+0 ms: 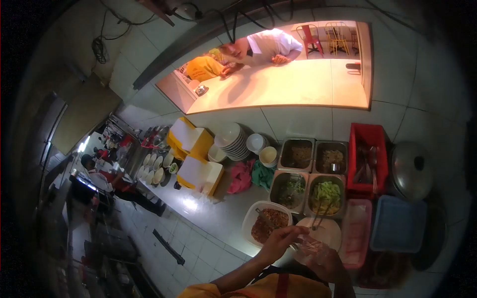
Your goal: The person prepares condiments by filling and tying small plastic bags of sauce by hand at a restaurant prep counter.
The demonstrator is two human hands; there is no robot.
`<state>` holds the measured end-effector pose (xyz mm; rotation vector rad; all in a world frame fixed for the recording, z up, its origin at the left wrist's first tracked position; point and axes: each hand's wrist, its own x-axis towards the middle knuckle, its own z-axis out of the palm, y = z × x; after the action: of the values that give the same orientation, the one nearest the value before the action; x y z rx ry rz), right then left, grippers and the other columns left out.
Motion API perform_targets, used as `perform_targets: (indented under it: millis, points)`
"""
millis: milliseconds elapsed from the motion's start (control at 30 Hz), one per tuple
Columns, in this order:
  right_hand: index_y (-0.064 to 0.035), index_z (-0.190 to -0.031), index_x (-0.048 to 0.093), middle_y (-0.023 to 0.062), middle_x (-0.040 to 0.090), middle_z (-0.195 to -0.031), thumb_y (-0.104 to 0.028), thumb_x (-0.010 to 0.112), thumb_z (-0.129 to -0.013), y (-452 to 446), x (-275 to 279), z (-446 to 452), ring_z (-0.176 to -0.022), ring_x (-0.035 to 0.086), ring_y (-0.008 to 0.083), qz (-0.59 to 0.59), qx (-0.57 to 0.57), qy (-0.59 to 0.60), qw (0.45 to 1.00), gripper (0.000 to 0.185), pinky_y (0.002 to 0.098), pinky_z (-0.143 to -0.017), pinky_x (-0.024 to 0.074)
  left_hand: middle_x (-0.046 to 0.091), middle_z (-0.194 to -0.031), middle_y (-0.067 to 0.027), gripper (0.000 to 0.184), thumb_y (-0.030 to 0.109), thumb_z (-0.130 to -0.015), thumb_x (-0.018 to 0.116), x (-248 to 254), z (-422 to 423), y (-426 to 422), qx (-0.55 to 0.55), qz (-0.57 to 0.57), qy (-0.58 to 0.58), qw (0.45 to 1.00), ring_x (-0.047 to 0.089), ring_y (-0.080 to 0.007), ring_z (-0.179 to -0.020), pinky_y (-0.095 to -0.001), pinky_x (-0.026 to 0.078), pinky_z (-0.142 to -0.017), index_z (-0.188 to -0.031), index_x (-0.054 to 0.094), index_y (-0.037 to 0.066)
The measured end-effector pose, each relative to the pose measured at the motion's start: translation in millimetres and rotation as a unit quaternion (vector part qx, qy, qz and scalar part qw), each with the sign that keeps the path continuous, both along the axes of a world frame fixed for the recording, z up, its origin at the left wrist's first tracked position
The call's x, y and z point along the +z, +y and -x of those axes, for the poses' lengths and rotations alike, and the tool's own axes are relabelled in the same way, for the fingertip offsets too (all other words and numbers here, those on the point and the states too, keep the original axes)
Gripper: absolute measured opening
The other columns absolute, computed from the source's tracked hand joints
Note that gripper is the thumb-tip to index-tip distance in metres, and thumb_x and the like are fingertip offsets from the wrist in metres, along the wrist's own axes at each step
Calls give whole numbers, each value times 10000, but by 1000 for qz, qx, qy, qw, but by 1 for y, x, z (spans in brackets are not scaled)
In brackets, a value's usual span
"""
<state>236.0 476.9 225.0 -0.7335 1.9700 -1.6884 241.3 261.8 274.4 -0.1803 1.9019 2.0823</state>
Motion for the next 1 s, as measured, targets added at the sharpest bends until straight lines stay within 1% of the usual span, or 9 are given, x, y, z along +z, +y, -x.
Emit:
perform_targets:
  millis: [67, 300, 500, 567, 700, 733, 800, 900, 1000]
  points:
    - [-13, -1262, 530, 165, 661, -1075, -355, 681, -828, 2, -4, 2, -970, 659, 325, -15, 22, 96, 995, 573, 383, -841, 514, 629, -1139, -86, 369, 281, -1012, 457, -3, 0, -1, 13, -10, -9, 1000, 611, -152, -1011, -303, 487, -890, -1183, 588, -19]
    - [-32, -1288, 527, 174, 647, -1133, -367, 677, -830, -1, 16, 6, -999, 655, 315, 9, -4, 112, 994, 588, 394, -837, 519, 635, -1121, -86, 376, 275, -1021, 437, -1, 1, -1, 54, 66, 20, 996, 619, -146, -937, -289, 499, -849, -1169, 594, -34]
    - [-54, -1363, 471, 168, 480, -1385, -362, 723, -797, 3, 16, 12, -1117, 603, 295, 47, 52, 55, 996, 692, 366, -887, 500, 649, -1085, -66, 379, 293, -1018, 449, 4, 0, -5, 83, 110, 24, 990, 591, -108, -923, -274, 485, -817, -1174, 601, -17]
    - [-46, -1420, 380, 125, 334, -1501, -465, 693, -829, 0, 34, 9, -1201, 531, 259, 55, 66, -61, 994, 789, 344, -939, 444, 645, -1109, -73, 388, 312, -1009, 470, -5, -2, -9, 84, 80, 46, 992, 585, -109, -937, -269, 474, -820, -1203, 589, -2]
    - [-25, -1381, 439, 122, 265, -1535, -381, 700, -850, -12, 60, 7, -1231, 507, 247, 199, 43, -136, 970, 691, 292, -850, 469, 614, -1189, -83, 392, 302, -1007, 473, 5, 2, -13, 61, 34, 34, 997, 597, -135, -993, -269, 476, -830, -1255, 558, 12]
    - [-25, -1381, 439, 122, 265, -1535, -381, 700, -850, -15, 73, 8, -1231, 507, 247, 199, 44, -136, 970, 691, 292, -850, 469, 601, -1214, -89, 395, 297, -1007, 474, 9, 3, -14, 37, 7, 3, 999, 599, -144, -1017, -271, 477, -843, -1272, 547, 14]
    - [-9, -1282, 539, 146, 493, -1365, -315, 676, -882, -19, 99, 7, -1105, 592, 241, 224, -27, -108, 968, 523, 278, -812, 482, 594, -1223, -97, 394, 293, -1007, 472, 11, 2, -12, 18, 22, 6, 1000, 598, -148, -1034, -277, 476, -868, -1276, 544, 15]
    - [-35, -1361, 469, 173, 426, -1427, -343, 740, -785, -11, 32, 20, -1163, 573, 273, 116, 71, 49, 989, 708, 338, -890, 494, 587, -1228, -105, 392, 286, -1009, 467, 5, 0, -7, -7, 27, 22, 999, 599, -153, -1052, -289, 471, -910, -1284, 538, 17]
    - [-48, -1313, 523, 150, 514, -1338, -263, 748, -764, -4, 33, 15, -1110, 589, 222, 110, 66, -65, 990, 631, 310, -843, 500, 594, -1218, -95, 363, 243, -1013, 457, 4, -2, -5, -26, 7, 30, 999, 591, -154, -1069, -295, 475, -915, -1279, 541, 11]
